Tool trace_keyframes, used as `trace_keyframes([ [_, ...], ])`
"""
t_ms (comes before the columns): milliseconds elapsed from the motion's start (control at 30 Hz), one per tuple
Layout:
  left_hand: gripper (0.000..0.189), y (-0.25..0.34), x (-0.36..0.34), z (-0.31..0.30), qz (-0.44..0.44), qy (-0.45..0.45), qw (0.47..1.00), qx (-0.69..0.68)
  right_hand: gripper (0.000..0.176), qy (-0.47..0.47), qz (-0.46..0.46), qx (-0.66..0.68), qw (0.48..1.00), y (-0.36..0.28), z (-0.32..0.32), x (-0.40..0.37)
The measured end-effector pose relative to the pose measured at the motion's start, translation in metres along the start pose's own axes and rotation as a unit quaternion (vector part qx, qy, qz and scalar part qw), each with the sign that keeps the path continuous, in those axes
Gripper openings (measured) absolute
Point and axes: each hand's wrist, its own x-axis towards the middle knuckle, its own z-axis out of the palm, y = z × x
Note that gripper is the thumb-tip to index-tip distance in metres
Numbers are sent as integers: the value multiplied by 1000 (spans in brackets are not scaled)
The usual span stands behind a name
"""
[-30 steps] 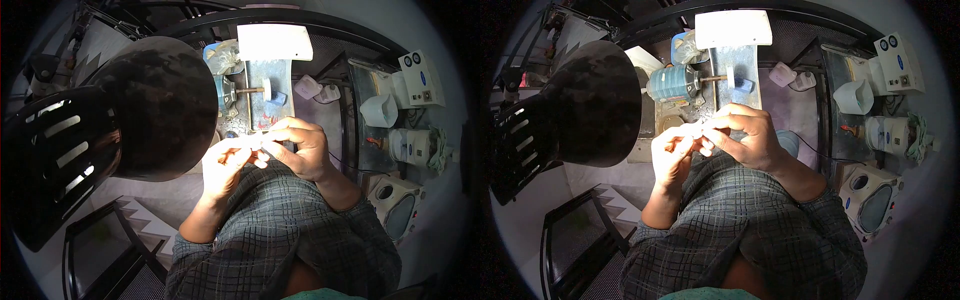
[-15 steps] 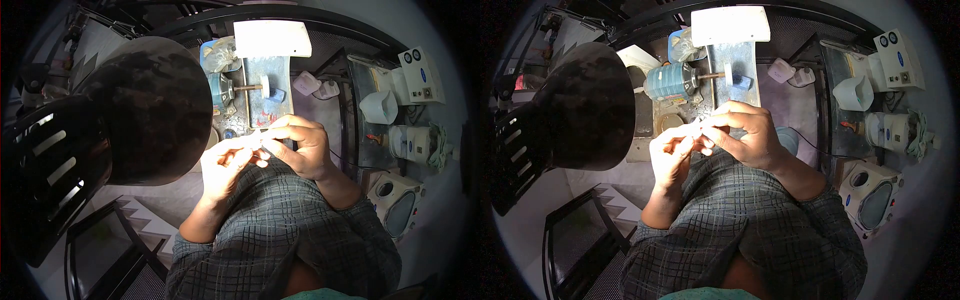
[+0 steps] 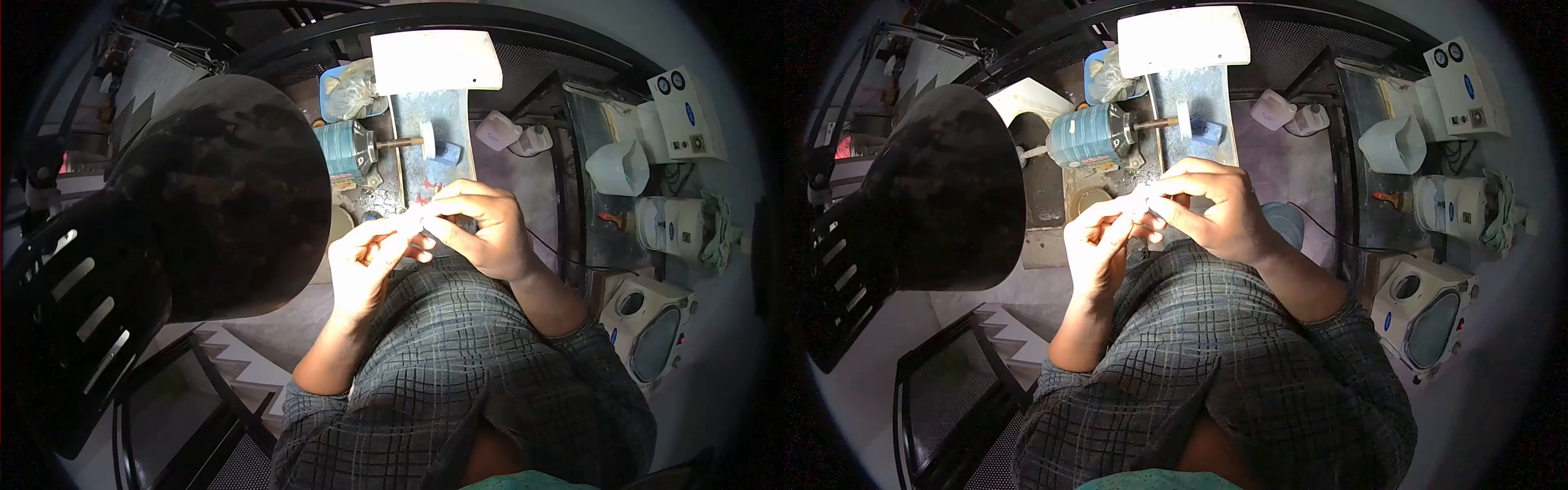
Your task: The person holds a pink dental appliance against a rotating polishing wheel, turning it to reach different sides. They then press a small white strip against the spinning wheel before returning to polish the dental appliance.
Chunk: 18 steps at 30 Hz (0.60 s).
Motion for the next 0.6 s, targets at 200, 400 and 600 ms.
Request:
trace_keyframes([
  [200, 17, -30, 22, -8, 32, 20, 997, 66, 11, 37, 78, 166, 982, 52, 16, -4],
  [400, 20, -122, 89, -55, -74, 18, 960, 270, 12, 88, 256, 239, 933, 170, 44, -11],
  [600, 22, -206, 143, -77, -59, 30, 933, 353, 14, 222, 413, 351, 811, 242, 66, -16],
])
